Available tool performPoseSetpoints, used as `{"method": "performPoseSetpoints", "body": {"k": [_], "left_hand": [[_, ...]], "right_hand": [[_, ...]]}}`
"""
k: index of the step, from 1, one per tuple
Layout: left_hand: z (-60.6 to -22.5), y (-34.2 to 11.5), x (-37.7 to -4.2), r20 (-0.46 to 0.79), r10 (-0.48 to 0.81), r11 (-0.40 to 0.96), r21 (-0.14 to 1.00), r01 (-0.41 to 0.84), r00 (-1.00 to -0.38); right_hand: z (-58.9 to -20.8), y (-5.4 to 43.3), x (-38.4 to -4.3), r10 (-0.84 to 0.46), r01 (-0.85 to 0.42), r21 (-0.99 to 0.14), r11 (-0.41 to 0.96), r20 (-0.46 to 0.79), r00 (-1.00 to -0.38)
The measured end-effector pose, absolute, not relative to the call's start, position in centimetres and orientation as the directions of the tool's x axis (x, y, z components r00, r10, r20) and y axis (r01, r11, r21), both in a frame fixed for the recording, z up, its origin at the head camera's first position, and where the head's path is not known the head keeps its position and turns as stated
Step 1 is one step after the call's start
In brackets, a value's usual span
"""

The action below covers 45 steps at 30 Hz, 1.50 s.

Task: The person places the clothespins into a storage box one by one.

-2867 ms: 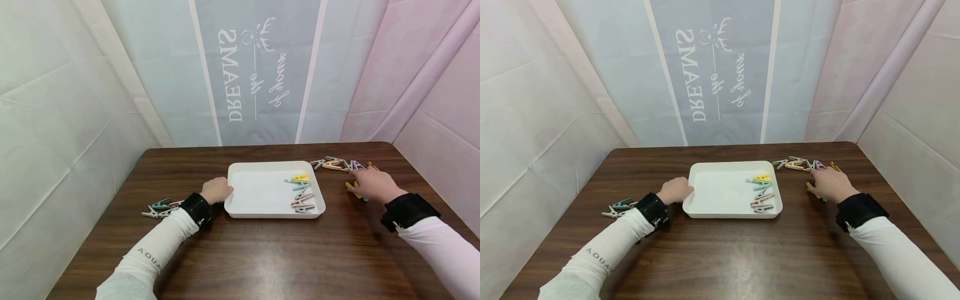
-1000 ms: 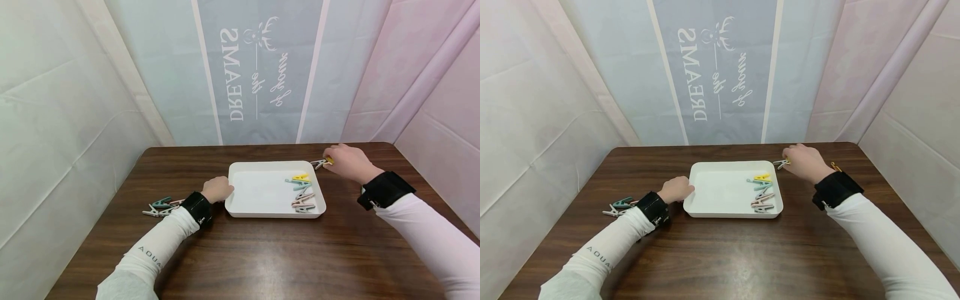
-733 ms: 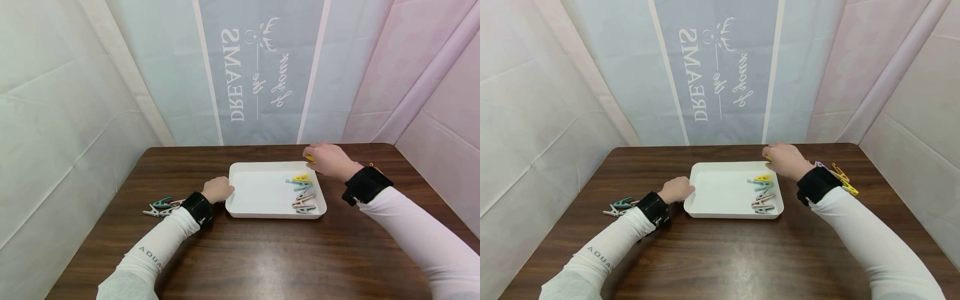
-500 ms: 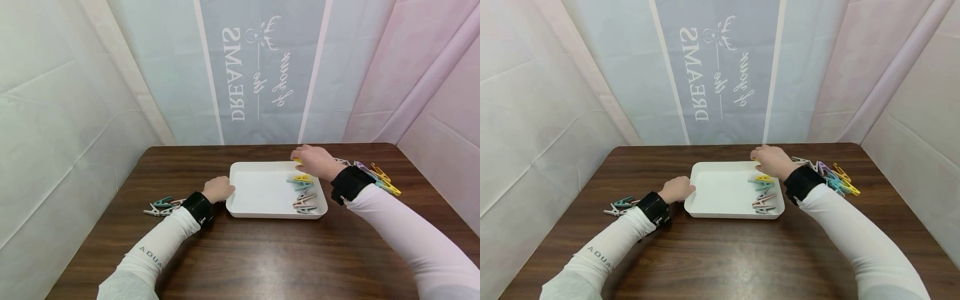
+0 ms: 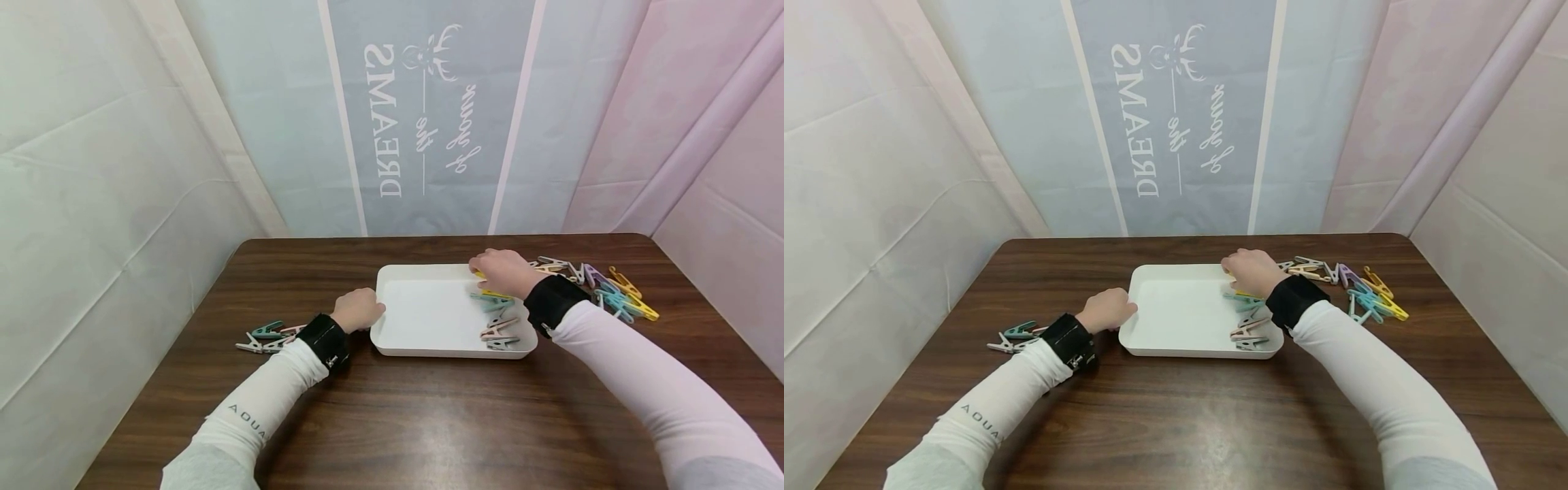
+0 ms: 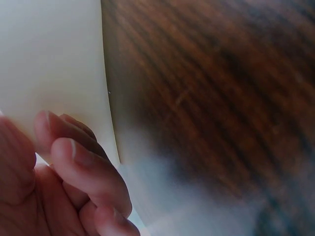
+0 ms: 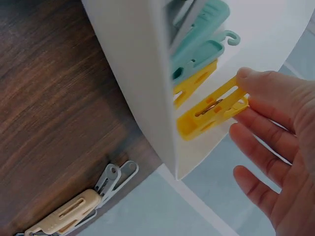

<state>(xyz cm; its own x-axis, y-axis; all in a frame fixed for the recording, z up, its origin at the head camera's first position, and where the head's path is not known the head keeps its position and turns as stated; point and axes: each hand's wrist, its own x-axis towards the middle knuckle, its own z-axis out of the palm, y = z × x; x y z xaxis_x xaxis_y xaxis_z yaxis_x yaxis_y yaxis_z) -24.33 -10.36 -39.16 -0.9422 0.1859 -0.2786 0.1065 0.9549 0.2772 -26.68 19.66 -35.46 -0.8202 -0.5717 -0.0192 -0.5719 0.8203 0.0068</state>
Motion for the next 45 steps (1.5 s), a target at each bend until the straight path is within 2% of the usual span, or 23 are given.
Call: {"method": "performPoseSetpoints", "body": {"k": [8, 15, 27, 40, 45], "left_hand": [[-39.9, -10.5, -24.4, -0.283, 0.185, 0.957, 0.271, 0.106, -0.941], [-40.3, -10.5, -24.4, -0.279, 0.188, 0.954, 0.280, 0.107, -0.942], [-40.1, -10.5, -24.2, -0.276, 0.189, 0.955, 0.273, 0.112, -0.942], [-39.3, -10.4, -24.0, -0.247, 0.221, 0.946, 0.290, 0.145, -0.944], [-39.2, -10.4, -24.1, -0.255, 0.213, 0.949, 0.284, 0.137, -0.943]], "right_hand": [[-36.8, 20.4, -26.9, -0.561, -0.562, 0.063, 0.825, -0.043, -0.827], [-37.1, 20.2, -26.8, -0.560, -0.558, 0.060, 0.827, 0.012, -0.828], [-38.0, 20.6, -27.3, -0.598, -0.593, 0.100, 0.799, 0.027, -0.801], [-37.1, 20.4, -26.9, -0.577, -0.575, 0.100, 0.812, -0.006, -0.817], [-35.8, 20.7, -26.6, -0.560, -0.558, 0.060, 0.828, 0.019, -0.828]]}}
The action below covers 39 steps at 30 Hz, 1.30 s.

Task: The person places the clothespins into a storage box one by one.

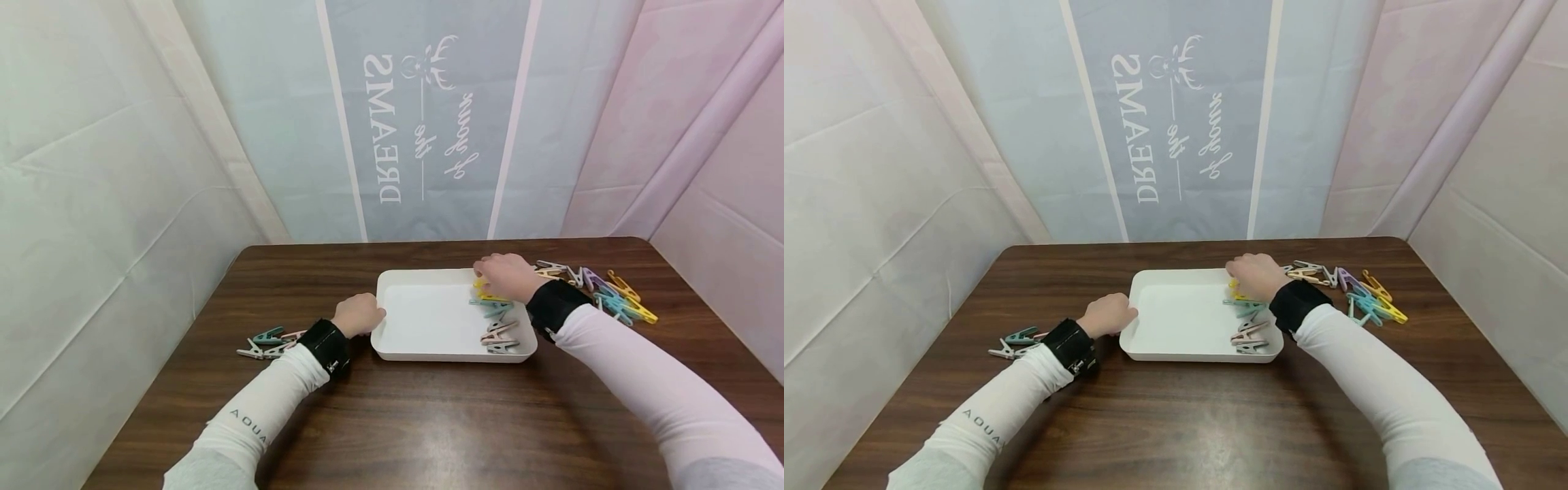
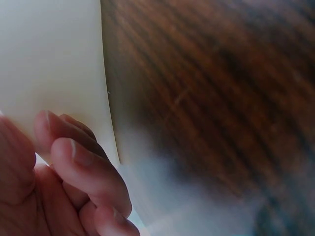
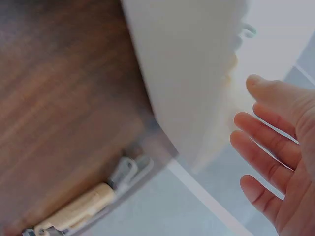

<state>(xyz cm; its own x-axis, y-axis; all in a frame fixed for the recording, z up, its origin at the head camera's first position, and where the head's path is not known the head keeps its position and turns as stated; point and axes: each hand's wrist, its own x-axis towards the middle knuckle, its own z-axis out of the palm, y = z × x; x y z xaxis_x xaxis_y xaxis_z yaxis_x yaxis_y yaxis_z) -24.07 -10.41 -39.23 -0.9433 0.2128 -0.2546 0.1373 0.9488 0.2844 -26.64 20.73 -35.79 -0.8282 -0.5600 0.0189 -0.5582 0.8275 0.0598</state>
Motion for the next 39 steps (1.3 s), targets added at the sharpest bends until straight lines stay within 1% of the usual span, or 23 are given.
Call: {"method": "performPoseSetpoints", "body": {"k": [5, 11, 14, 17, 21, 25, 27, 30, 34, 37, 39], "left_hand": [[-39.3, -10.5, -24.3, -0.247, 0.209, 0.951, 0.276, 0.138, -0.946], [-39.2, -10.7, -24.6, -0.253, 0.202, 0.954, 0.268, 0.132, -0.946], [-39.2, -10.8, -24.5, -0.255, 0.197, 0.957, 0.261, 0.129, -0.947], [-39.3, -10.9, -24.5, -0.251, 0.198, 0.957, 0.258, 0.132, -0.948], [-39.3, -10.9, -24.4, -0.250, 0.199, 0.955, 0.264, 0.131, -0.947], [-39.1, -10.9, -24.2, -0.251, 0.195, 0.953, 0.275, 0.124, -0.948], [-39.1, -10.9, -24.1, -0.251, 0.193, 0.953, 0.277, 0.121, -0.949], [-39.1, -10.8, -24.0, -0.258, 0.190, 0.954, 0.275, 0.116, -0.947], [-39.2, -10.5, -24.1, -0.262, 0.201, 0.953, 0.277, 0.125, -0.944], [-39.3, -10.4, -24.2, -0.262, 0.204, 0.953, 0.273, 0.130, -0.943], [-39.3, -10.4, -24.3, -0.261, 0.199, 0.955, 0.267, 0.127, -0.945]], "right_hand": [[-33.0, 22.0, -26.2, -0.528, -0.534, -0.003, 0.845, 0.147, -0.836], [-29.9, 24.7, -24.7, -0.462, -0.491, -0.028, 0.871, 0.297, -0.836], [-29.2, 26.2, -23.9, -0.428, -0.461, -0.026, 0.887, 0.330, -0.842], [-29.0, 27.6, -22.9, -0.394, -0.426, -0.026, 0.904, 0.330, -0.858], [-29.5, 29.5, -21.6, -0.351, -0.379, -0.029, 0.925, 0.315, -0.882], [-30.8, 31.5, -20.7, -0.347, -0.369, -0.024, 0.929, 0.284, -0.894], [-31.6, 32.4, -20.3, -0.361, -0.377, -0.021, 0.926, 0.240, -0.901], [-32.8, 33.9, -19.8, -0.391, -0.397, -0.021, 0.918, 0.132, -0.911], [-34.4, 35.7, -18.9, -0.391, -0.391, -0.030, 0.920, 0.003, -0.920], [-35.4, 36.7, -18.1, -0.392, -0.391, -0.026, 0.920, -0.038, -0.919], [-35.9, 37.1, -17.8, -0.408, -0.408, -0.011, 0.913, -0.032, -0.912]]}}
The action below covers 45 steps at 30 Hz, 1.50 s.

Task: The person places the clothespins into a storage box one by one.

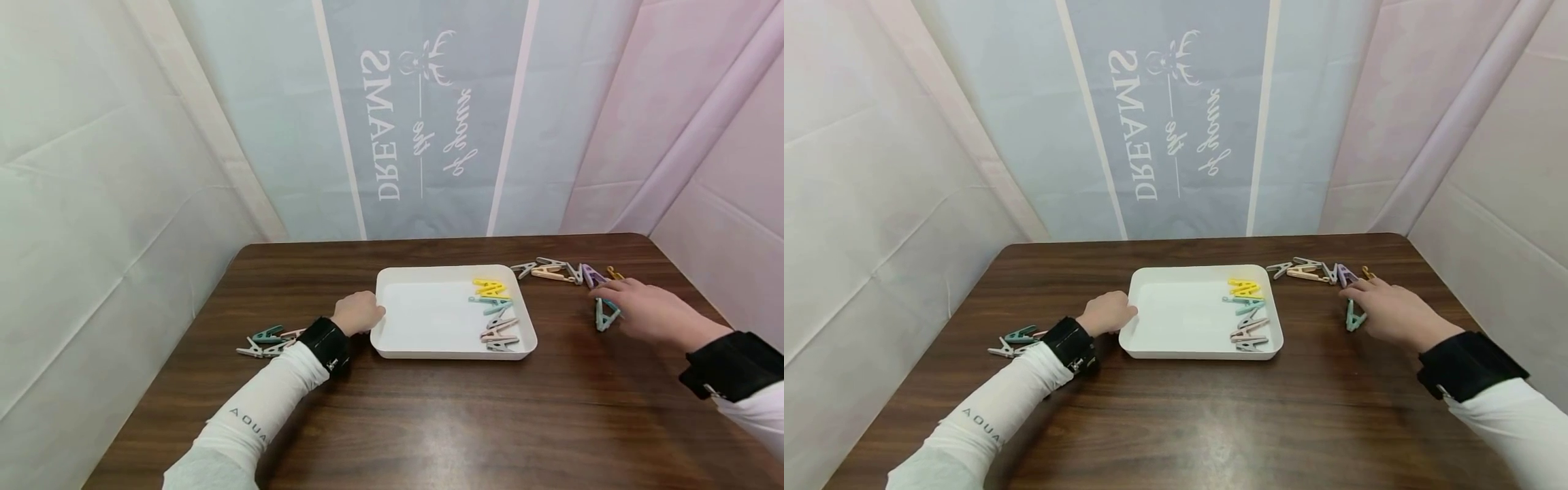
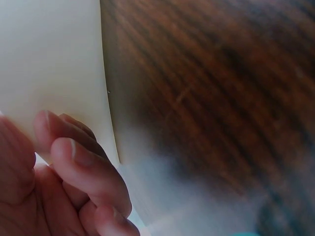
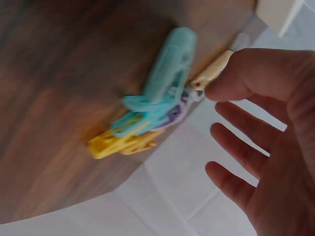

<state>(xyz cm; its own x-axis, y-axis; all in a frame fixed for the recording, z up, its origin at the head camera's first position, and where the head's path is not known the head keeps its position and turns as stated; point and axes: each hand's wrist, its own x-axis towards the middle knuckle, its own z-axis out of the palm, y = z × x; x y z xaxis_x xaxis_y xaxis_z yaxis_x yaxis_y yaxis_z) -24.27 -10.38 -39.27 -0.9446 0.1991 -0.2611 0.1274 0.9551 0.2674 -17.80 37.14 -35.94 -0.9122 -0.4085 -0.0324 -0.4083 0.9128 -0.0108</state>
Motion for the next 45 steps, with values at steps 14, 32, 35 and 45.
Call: {"method": "performPoseSetpoints", "body": {"k": [14, 32, 35, 45], "left_hand": [[-39.3, -10.3, -24.2, -0.273, 0.186, 0.960, 0.257, 0.114, -0.944], [-39.3, -10.3, -24.3, -0.270, 0.194, 0.956, 0.269, 0.120, -0.943], [-39.3, -10.3, -24.2, -0.271, 0.193, 0.956, 0.269, 0.118, -0.943], [-39.4, -10.3, -24.4, -0.273, 0.188, 0.958, 0.263, 0.115, -0.943]], "right_hand": [[-38.1, 38.4, -18.1, -0.484, -0.482, 0.051, 0.875, 0.030, -0.875], [-38.5, 38.5, -18.8, -0.489, -0.488, 0.028, 0.872, 0.044, -0.871], [-38.7, 38.6, -18.8, -0.505, -0.504, 0.039, 0.863, 0.052, -0.861], [-38.8, 38.6, -19.2, -0.527, -0.524, 0.071, 0.849, 0.046, -0.848]]}}
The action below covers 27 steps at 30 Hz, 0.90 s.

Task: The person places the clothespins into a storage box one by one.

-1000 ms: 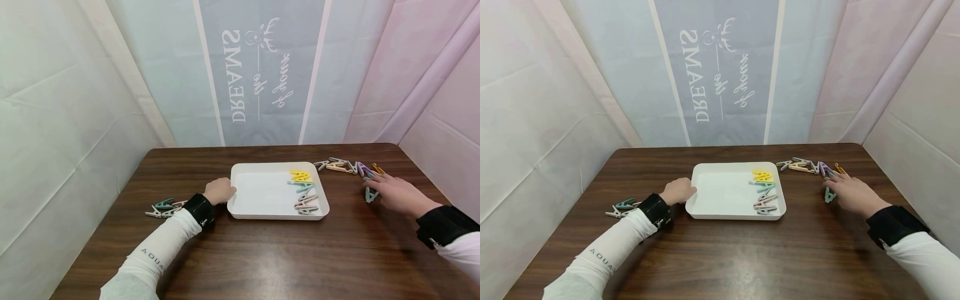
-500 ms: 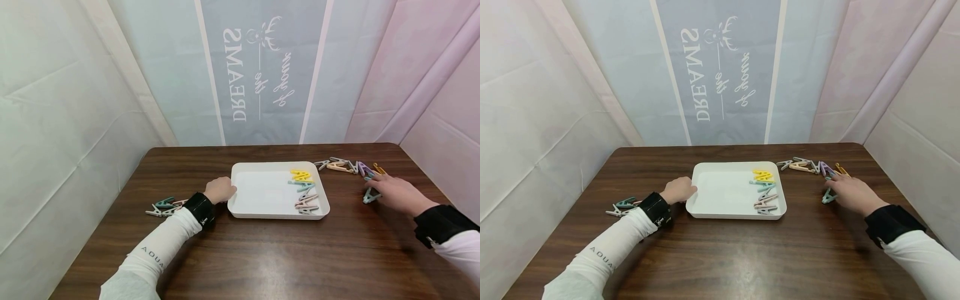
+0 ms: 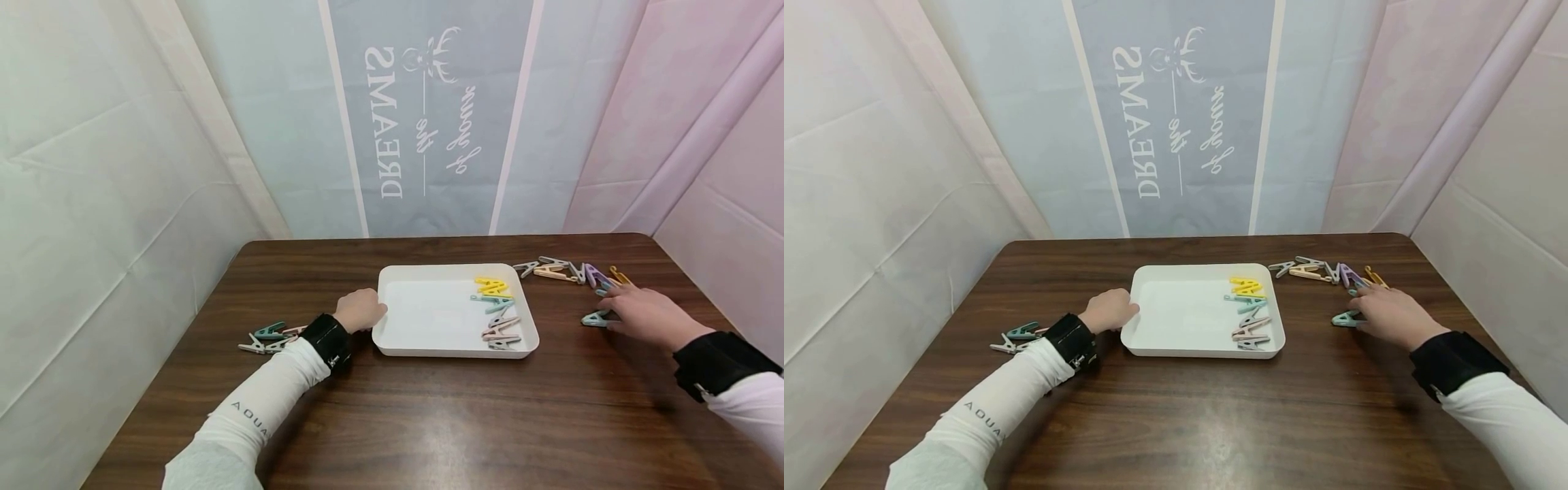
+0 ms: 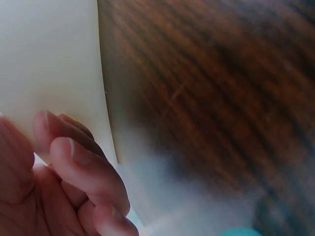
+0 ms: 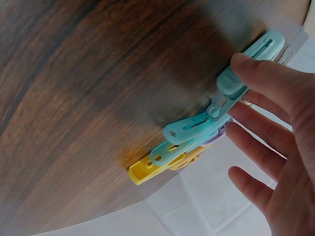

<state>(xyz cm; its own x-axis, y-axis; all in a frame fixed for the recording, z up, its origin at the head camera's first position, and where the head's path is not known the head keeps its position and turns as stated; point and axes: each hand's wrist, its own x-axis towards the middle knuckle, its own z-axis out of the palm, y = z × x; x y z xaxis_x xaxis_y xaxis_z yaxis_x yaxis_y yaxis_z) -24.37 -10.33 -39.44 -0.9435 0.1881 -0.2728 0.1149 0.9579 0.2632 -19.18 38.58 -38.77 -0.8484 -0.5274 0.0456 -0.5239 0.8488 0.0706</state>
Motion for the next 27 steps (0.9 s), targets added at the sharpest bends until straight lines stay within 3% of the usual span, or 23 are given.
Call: {"method": "performPoseSetpoints", "body": {"k": [8, 21, 27], "left_hand": [[-39.3, -10.3, -24.4, -0.263, 0.188, 0.957, 0.266, 0.116, -0.947], [-39.5, -10.5, -24.4, -0.259, 0.200, 0.953, 0.278, 0.125, -0.945], [-39.8, -10.5, -24.5, -0.255, 0.203, 0.950, 0.285, 0.127, -0.945]], "right_hand": [[-38.4, 38.0, -19.4, -0.521, -0.519, 0.063, 0.852, 0.008, -0.854], [-34.2, 34.7, -19.3, -0.511, -0.503, 0.091, 0.859, 0.130, -0.849], [-32.2, 31.1, -19.8, -0.575, -0.564, 0.114, 0.818, 0.196, -0.794]]}}
